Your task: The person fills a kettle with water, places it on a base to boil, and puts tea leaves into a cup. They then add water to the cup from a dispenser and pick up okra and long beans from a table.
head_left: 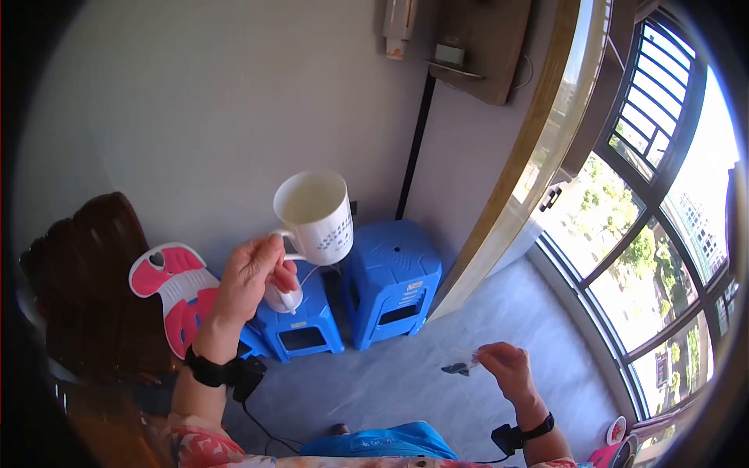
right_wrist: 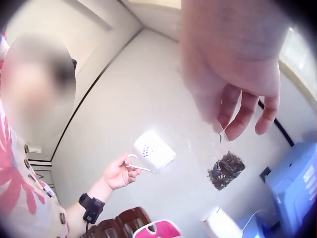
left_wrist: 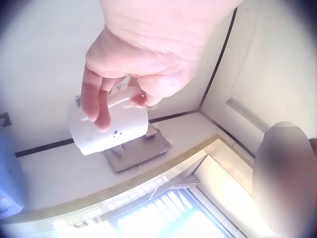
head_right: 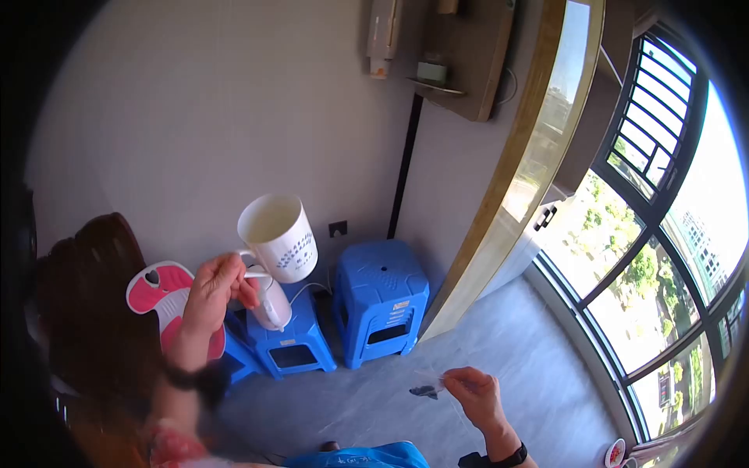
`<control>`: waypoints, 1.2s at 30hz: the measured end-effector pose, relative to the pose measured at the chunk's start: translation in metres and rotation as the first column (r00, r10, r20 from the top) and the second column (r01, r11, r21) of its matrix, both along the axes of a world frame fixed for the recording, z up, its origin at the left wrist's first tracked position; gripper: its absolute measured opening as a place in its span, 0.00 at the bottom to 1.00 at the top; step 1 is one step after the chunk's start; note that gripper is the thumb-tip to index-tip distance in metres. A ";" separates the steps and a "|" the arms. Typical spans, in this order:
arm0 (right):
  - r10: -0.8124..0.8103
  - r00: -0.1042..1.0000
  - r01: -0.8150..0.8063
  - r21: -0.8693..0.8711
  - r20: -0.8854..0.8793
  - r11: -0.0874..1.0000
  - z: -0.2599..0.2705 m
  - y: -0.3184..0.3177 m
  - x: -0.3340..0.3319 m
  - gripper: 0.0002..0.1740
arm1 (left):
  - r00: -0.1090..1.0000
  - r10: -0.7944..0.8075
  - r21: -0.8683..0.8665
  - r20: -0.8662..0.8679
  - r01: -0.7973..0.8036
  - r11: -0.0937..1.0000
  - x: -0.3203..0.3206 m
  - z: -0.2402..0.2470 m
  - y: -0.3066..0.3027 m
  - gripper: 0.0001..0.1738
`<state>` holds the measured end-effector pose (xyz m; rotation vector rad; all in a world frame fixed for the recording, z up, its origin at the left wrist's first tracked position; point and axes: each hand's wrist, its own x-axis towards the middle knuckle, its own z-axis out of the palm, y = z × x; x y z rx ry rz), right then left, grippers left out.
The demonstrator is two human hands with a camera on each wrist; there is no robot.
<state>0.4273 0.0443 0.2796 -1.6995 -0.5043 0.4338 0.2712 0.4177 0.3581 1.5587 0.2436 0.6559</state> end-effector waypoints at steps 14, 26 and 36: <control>-0.055 0.995 0.054 0.020 0.077 0.998 0.012 -0.008 0.205 0.05 | 0.993 -0.081 -0.128 -0.087 0.069 0.989 0.233 -0.013 -0.003 0.19; -0.158 0.986 0.161 -0.066 0.047 0.985 -0.022 0.031 0.284 0.07 | 0.914 -0.125 -0.425 -0.386 -0.056 0.903 0.324 -0.294 -0.001 0.15; -0.382 0.924 0.382 0.102 -0.022 0.918 0.008 -0.033 0.374 0.10 | 0.867 -0.105 -0.421 -0.487 -0.128 0.898 0.343 -0.339 0.010 0.17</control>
